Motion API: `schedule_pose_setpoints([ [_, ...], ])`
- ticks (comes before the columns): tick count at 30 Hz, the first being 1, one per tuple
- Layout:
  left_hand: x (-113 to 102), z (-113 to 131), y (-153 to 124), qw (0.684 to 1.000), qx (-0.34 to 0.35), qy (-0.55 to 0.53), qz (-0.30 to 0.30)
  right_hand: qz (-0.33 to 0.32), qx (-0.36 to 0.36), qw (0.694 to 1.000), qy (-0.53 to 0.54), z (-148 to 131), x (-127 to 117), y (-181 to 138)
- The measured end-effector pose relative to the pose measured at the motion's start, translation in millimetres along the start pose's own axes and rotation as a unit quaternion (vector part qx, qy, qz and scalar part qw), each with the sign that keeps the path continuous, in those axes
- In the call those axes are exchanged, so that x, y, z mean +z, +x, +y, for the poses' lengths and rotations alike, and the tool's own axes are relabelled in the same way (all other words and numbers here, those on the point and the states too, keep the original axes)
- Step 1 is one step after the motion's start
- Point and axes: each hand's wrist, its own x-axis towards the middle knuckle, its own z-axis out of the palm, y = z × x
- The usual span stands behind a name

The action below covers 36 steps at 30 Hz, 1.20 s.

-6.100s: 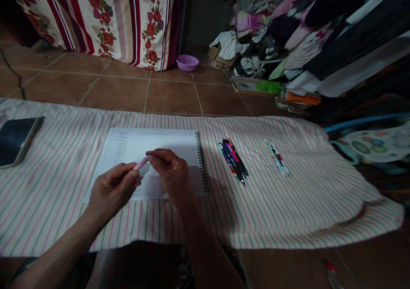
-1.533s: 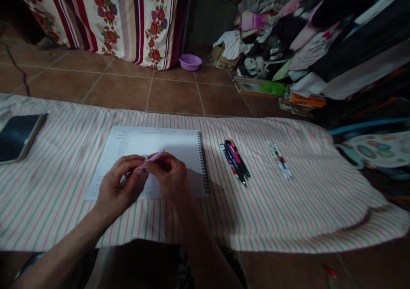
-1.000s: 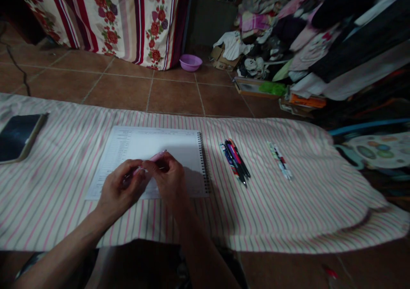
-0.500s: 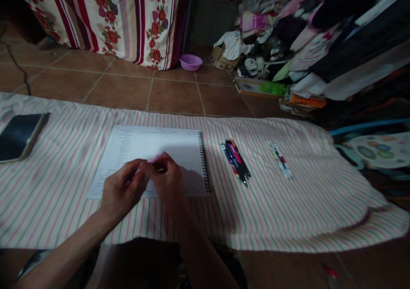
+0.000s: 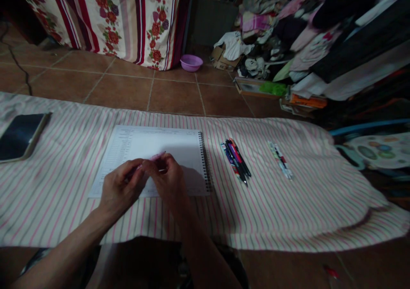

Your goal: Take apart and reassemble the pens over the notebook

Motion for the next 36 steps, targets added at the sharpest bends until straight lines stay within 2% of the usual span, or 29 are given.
schedule_pose_setpoints([
  [1, -0.1, -1.1, 0.2, 1.0, 0.003, 0.0, 0.002, 0.02, -0.018, 0.999, -0.026, -2.3, -4.4, -0.1],
  [2, -0.2, -2.2, 0.4, 1.0, 0.007, 0.0, 0.005, 0.056, -0.054, 0.995, -0.061, -4.7, -9.5, -0.2],
  [3, -0.4, -3.1, 0.6, 1.0, 0.011, 0.0, 0.005, 0.064, -0.106, 0.987, -0.106, -7.1, -14.7, -0.3],
  [4, -0.5, -3.9, 0.8, 1.0, 0.016, 0.002, 0.0, 0.053, -0.175, 0.971, -0.157, -9.2, -19.8, -0.4],
  [6, -0.8, -5.4, 1.3, 0.999, 0.03, 0.007, -0.016, -0.001, -0.304, 0.914, -0.269, -11.7, -28.1, -0.7],
  [9, -1.1, -6.5, 1.5, 0.997, 0.054, 0.01, -0.054, -0.063, -0.373, 0.843, -0.382, -10.5, -33.6, -1.4],
  [11, -1.7, -5.9, 1.3, 0.995, 0.064, 0.013, -0.074, -0.074, -0.379, 0.828, -0.407, -8.6, -34.3, -2.0],
  [17, -8.7, 1.1, 1.7, 0.989, -0.006, -0.022, -0.146, -0.111, -0.342, 0.843, -0.4, -9.3, -38.1, -5.1],
  [20, -12.1, 2.8, 1.8, 0.984, -0.002, -0.056, -0.167, -0.126, -0.348, 0.841, -0.395, -10.8, -40.5, -7.5],
  [30, -14.2, 2.2, -0.8, 0.982, 0.147, 0.034, -0.118, -0.152, -0.288, 0.853, -0.409, -13.7, -38.8, -14.3],
  [33, -14.7, 3.1, 0.4, 0.972, 0.203, 0.067, -0.1, -0.159, -0.237, 0.874, -0.392, -14.7, -38.0, -15.9],
  [36, -15.5, 5.4, 1.7, 0.963, 0.233, 0.078, -0.108, -0.167, -0.161, 0.904, -0.36, -16.8, -37.9, -17.3],
])
